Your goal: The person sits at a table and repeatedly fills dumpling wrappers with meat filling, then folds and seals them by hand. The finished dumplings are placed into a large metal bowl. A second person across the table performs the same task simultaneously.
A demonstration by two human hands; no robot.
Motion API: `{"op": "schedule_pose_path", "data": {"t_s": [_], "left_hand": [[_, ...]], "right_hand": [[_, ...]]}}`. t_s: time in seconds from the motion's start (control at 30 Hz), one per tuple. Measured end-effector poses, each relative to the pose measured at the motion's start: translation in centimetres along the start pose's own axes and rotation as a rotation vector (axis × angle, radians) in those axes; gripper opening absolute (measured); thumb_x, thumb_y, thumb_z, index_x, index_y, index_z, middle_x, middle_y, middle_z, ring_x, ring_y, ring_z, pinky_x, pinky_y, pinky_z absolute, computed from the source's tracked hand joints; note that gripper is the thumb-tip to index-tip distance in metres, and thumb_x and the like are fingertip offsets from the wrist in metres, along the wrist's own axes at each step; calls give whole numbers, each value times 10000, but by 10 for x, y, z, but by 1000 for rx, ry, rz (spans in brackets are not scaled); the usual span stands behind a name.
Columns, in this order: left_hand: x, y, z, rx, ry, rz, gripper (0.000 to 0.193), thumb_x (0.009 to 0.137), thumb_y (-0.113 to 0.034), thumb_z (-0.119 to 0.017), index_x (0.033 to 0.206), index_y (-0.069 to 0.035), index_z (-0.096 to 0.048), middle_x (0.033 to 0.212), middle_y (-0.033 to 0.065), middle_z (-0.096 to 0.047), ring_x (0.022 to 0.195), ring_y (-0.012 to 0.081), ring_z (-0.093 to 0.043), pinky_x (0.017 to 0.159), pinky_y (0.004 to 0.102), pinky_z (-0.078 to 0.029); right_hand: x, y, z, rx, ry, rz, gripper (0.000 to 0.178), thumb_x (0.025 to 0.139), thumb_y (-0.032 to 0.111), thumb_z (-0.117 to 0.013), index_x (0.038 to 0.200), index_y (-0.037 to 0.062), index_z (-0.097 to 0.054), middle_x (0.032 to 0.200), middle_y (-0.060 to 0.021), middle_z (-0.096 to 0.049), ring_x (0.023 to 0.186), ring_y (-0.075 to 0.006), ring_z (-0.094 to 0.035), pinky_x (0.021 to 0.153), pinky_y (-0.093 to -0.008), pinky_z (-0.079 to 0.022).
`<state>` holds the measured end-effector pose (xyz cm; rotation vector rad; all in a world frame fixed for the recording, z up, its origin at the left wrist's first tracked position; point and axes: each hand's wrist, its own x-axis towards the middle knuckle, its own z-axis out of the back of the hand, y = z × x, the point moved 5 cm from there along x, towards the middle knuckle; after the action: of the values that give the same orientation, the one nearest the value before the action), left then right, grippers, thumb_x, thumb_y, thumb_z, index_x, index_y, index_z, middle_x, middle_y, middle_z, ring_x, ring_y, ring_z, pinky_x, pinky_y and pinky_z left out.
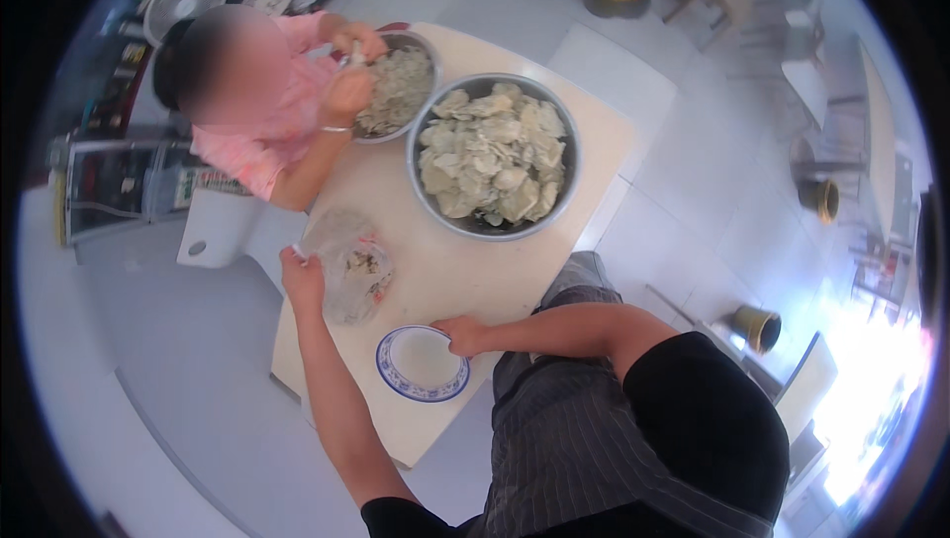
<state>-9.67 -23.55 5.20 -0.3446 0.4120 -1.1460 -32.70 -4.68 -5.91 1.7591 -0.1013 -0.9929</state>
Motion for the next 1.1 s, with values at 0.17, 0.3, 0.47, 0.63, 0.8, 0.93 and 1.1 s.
{"op": "schedule_pose_path", "data": {"t_s": [0.17,0.3,0.47,0.63,0.8,0.93,1.1], "left_hand": [[-49,-85,-1,296,-160,-326,426,762,-38,-639,1170,-7,-520,1144,215,-554,1074,401,-500,946,462,-396],[-97,-111,-88,437,307,-577,413,747,-66,-681,1141,-23,-567,1244,202,-503,1143,398,-450,981,446,-385],[-162,-128,-158,602,690,-660,651,710,-130,-759,1290,-44,-475,1394,214,-383,1228,392,-394,1005,449,-381],[-190,-114,-199,701,716,-741,893,682,-133,-792,1409,-5,-291,1407,290,-309,1253,450,-341,1039,469,-346],[-197,-125,-209,788,732,-743,957,668,-109,-793,1417,64,-222,1405,324,-275,1255,484,-318,1044,485,-341],[-186,-120,-215,376,834,-152,952,693,-103,-752,1446,31,-186,1481,297,-148,1318,446,-254,1075,471,-283],[-199,-98,-206,874,831,-532,1075,619,-139,-783,1460,43,-139,1484,264,-143,1335,407,-248,1112,442,-215]], "right_hand": [[-8,-1,3,62,62,-26,506,731,45,-566,1236,78,-543,1069,-190,-642,831,-298,-675,583,-364,-563],[15,-42,0,-137,-148,225,425,793,109,-613,1213,75,-558,1043,-173,-649,882,-249,-667,645,-350,-544],[-122,-109,111,928,-343,290,311,917,156,-590,1210,57,-557,1015,-68,-637,916,-184,-640,792,-321,-542],[-217,-380,122,457,-1197,-512,300,848,247,-597,1059,38,-644,958,-146,-686,895,-287,-657,779,-392,-527],[-169,-517,2,24,-505,-792,309,855,293,-492,946,49,-658,1030,-180,-667,966,-368,-624,866,-455,-489],[-114,-552,-86,204,-147,-747,367,873,333,-481,1027,60,-671,1077,-184,-656,1024,-360,-612,870,-449,-486],[-121,-553,-110,413,-129,-840,354,863,323,-491,1011,62,-680,1076,-178,-658,1022,-357,-613,860,-453,-489]]}}
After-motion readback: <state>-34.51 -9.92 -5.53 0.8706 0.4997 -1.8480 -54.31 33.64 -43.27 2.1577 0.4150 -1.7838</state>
